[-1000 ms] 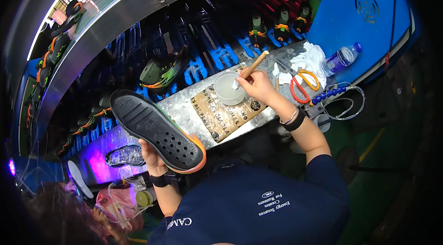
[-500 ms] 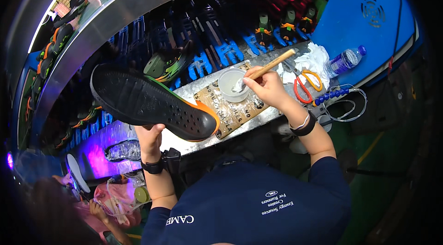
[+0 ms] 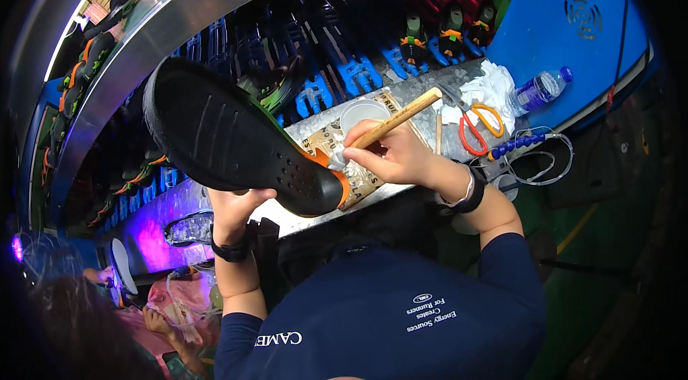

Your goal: Applying adhesive/cement to the edges of shoe soles using a brush and then placing them on a conveyor belt.

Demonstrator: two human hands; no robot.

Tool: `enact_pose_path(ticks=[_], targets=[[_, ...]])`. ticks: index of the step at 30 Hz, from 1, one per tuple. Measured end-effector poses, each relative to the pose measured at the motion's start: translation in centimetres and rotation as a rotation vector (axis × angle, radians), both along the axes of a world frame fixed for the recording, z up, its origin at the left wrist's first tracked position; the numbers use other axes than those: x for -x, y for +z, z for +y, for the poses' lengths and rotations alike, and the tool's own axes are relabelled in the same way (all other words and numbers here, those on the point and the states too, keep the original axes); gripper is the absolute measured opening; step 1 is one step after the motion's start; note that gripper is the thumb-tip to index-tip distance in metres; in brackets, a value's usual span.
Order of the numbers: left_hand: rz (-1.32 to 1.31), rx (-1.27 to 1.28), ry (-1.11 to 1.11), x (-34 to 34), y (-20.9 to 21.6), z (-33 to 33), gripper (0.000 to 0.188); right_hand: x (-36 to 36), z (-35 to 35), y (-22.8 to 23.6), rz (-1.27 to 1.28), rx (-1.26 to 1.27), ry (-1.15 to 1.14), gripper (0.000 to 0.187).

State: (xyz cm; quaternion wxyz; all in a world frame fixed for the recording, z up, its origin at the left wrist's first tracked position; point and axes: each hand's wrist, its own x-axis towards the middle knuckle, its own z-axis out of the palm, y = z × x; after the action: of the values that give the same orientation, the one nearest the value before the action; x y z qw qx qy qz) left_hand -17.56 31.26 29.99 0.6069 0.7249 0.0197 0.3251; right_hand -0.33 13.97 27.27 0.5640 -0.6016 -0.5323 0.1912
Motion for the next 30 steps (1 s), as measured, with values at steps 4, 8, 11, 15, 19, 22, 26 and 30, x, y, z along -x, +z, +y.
enact_pose_path(ticks=[4, 8, 11, 15, 19, 22, 26, 30], targets=[[0.003, 0.014, -0.007, -0.2, 0.4, -0.1, 0.042, -0.2, 0.6, 0.4, -0.106, -0.031, 0.033, 0.009], [0.052, -0.051, 0.027, 0.3, 0.5, 0.2, 0.045, -0.2, 0.5, -0.1, -0.135, -0.052, 0.037, 0.007], [0.089, -0.115, 0.088, 0.8, 0.2, 0.0, 0.046, 0.0, 0.3, -0.9, -0.18, -0.085, -0.011, 0.005], [0.138, -0.31, 0.117, 0.9, -0.9, 0.3, 0.052, 0.4, -0.2, -1.0, -0.099, -0.026, -0.022, 0.005], [0.156, -0.237, 0.122, 1.0, -0.5, -0.1, 0.054, 1.1, -0.4, -1.0, -0.073, -0.069, -0.043, 0.004], [0.135, -0.393, 0.153, 1.1, -0.7, 0.1, 0.053, 1.6, -0.6, -0.8, -0.023, -0.067, -0.047, 0.004], [0.155, -0.376, 0.112, 1.1, 0.1, -0.2, 0.054, 1.9, -0.4, -1.4, 0.091, -0.14, -0.055, 0.005], [0.163, -0.449, 0.121, 1.2, 0.4, -0.1, 0.056, 1.3, -0.1, -1.7, 0.048, -0.153, -0.193, 0.005]])
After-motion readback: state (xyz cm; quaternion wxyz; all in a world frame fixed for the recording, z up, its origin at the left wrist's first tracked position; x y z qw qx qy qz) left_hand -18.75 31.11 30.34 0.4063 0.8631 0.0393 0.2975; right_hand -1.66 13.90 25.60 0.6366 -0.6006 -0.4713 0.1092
